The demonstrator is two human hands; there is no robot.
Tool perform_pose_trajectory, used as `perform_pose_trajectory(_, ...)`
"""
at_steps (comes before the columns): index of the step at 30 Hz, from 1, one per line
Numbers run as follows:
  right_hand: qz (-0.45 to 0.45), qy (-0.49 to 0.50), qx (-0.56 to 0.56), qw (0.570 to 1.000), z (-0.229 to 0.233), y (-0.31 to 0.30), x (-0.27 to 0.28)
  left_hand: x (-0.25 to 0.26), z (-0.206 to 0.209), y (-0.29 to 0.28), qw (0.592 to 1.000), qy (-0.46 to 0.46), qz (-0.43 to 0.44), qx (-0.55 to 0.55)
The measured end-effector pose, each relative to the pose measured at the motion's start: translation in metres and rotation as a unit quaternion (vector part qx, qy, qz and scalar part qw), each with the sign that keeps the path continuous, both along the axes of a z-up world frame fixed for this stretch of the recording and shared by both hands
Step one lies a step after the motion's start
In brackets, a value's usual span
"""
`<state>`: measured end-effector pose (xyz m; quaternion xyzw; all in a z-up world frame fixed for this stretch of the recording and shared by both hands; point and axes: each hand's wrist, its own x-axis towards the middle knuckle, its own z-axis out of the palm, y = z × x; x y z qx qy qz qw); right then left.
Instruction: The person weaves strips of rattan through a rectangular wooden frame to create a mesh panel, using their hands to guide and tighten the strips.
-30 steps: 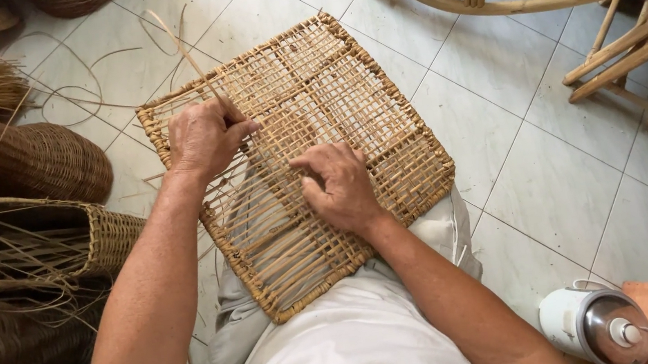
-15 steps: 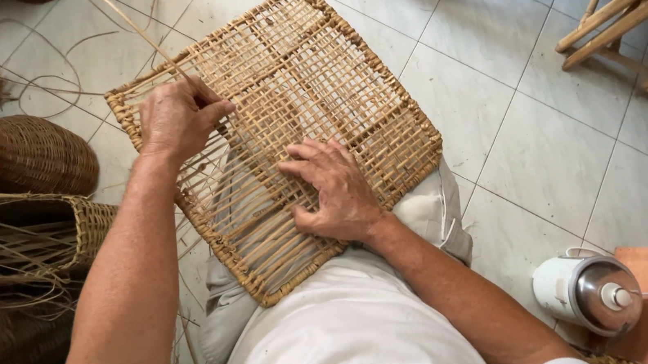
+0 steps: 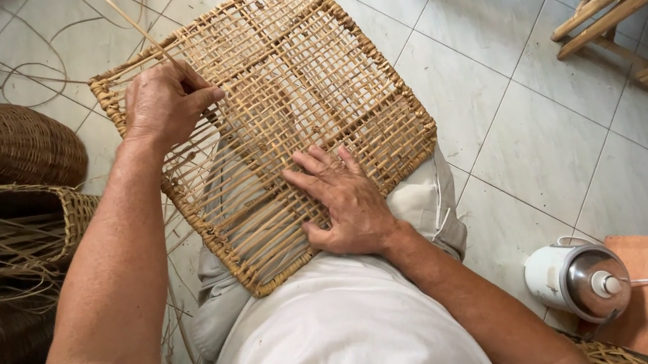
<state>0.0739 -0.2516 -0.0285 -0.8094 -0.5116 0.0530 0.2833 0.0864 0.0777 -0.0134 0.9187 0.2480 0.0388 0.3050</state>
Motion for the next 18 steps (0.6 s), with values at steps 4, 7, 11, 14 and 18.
perform_pose_trajectory(4, -0.017, 0.005, -0.005, 1.000, 0.001, 0.003, 0.001, 0.002, 0.001, 0.000, 1.000, -0.010, 0.000, 0.001)
perform_pose_trajectory(7, -0.017, 0.025, 0.000, 1.000, 0.003, 0.003, 0.000, 0.000, 0.001, 0.000, 1.000, -0.011, 0.006, 0.005)
perform_pose_trajectory(11, -0.010, 0.030, 0.010, 0.999, 0.005, 0.002, 0.001, 0.000, 0.009, 0.002, 1.000, 0.016, 0.003, -0.008)
perform_pose_trajectory(14, -0.001, 0.070, 0.029, 0.997, 0.012, -0.003, 0.003, 0.009, 0.016, 0.017, 0.999, 0.005, -0.014, -0.030)
perform_pose_trajectory(18, -0.004, 0.147, 0.078, 0.986, 0.017, -0.009, 0.015, 0.020, 0.032, 0.038, 0.999, 0.019, -0.005, -0.027)
